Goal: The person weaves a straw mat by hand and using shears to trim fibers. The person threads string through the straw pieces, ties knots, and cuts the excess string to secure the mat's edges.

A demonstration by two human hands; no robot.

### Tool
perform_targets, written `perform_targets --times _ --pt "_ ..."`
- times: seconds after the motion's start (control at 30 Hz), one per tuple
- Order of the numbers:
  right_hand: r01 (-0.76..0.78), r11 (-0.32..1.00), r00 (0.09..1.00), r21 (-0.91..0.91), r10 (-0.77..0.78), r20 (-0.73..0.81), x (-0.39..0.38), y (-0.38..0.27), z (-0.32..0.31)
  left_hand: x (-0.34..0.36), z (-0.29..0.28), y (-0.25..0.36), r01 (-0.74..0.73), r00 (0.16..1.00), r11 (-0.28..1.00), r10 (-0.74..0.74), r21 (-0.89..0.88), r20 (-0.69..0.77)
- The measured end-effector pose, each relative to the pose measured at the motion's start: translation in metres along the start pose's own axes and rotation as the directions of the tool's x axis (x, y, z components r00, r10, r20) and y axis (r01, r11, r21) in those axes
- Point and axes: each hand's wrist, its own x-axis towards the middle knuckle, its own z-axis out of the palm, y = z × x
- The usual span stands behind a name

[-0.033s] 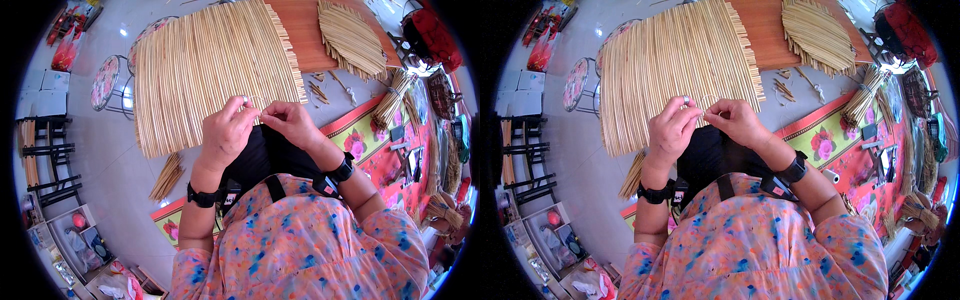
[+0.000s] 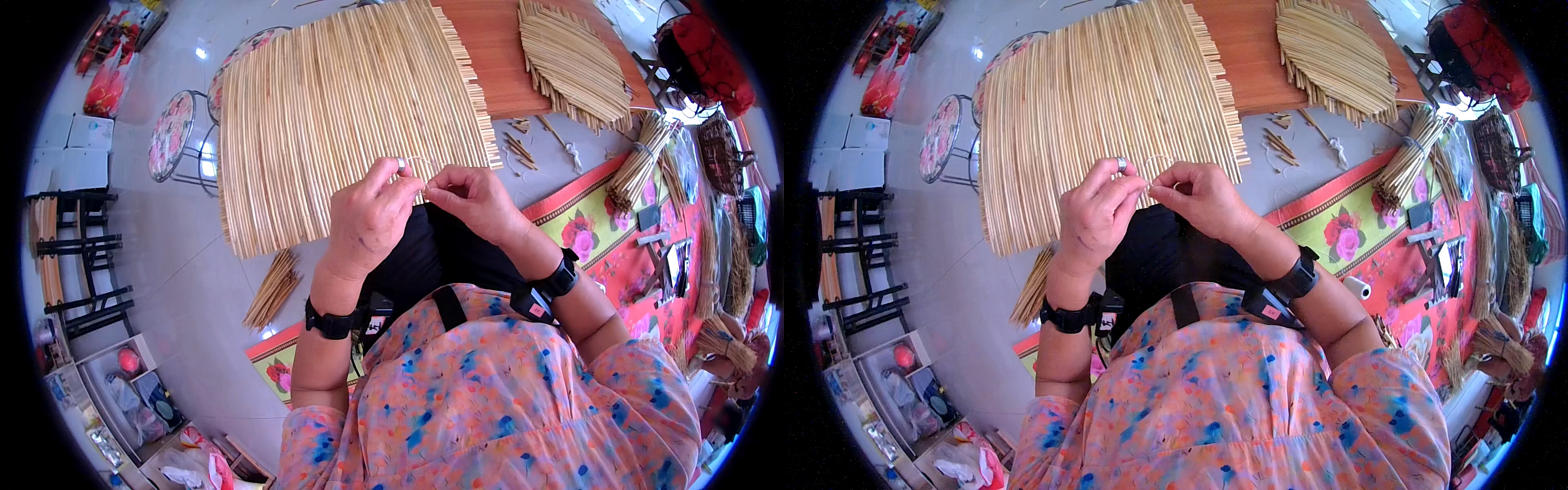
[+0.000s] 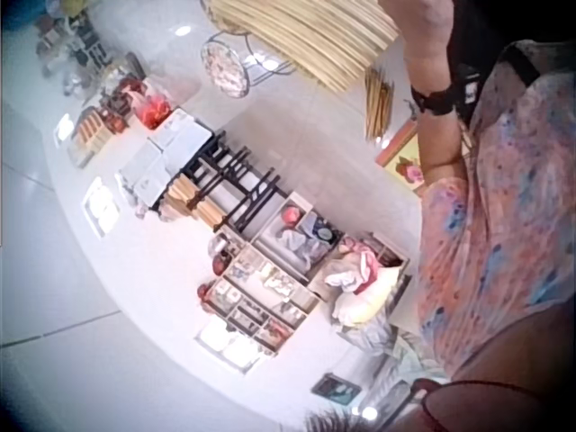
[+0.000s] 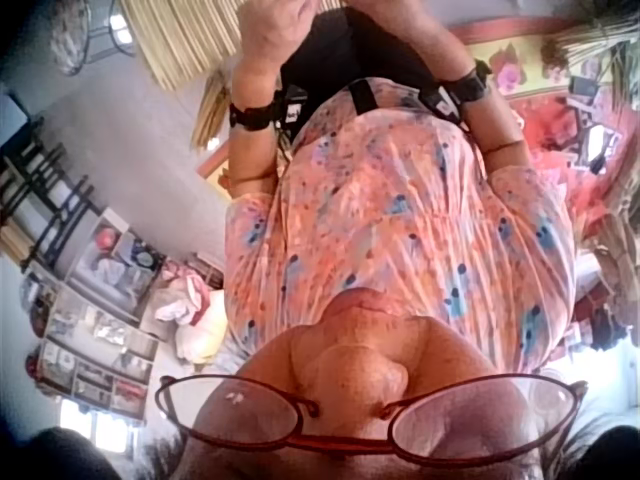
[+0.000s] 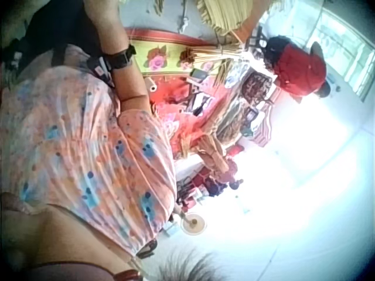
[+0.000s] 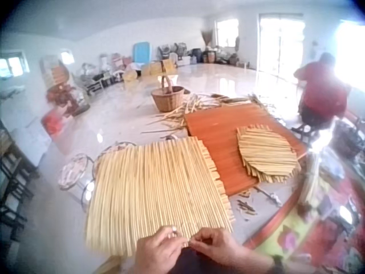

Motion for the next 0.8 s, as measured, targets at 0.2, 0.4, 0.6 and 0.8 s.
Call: perform_targets --times 0.2,0.4,0.6,0.8 --pt "-0.004 1.000 1.000 0.019 0.004 0.000 0.000 0.004 0.000 0.000 0.001 -0.001 -0.027 0.999 1.000 0.027 -0.006 0.022" --pt "-0.003 1.000 1.000 0.003 0.003 0.005 0.000 0.004 -0.002 -0.001 0.010 -0.001 -0.041 0.999 0.999 0.041 0.006 -0.005" --pt "-0.071 0.997 0.996 0.038 0.069 0.050 -0.001 0.001 0.001 -0.007 0.019 -0.010 0.108 0.990 0.952 -0.129 -0.285 -0.059" --pt "0.013 0.993 0.999 -0.113 -0.009 0.031 -0.003 0.011 -0.001 -0.010 0.020 -0.013 0.298 0.906 0.570 -0.421 -0.766 0.040"
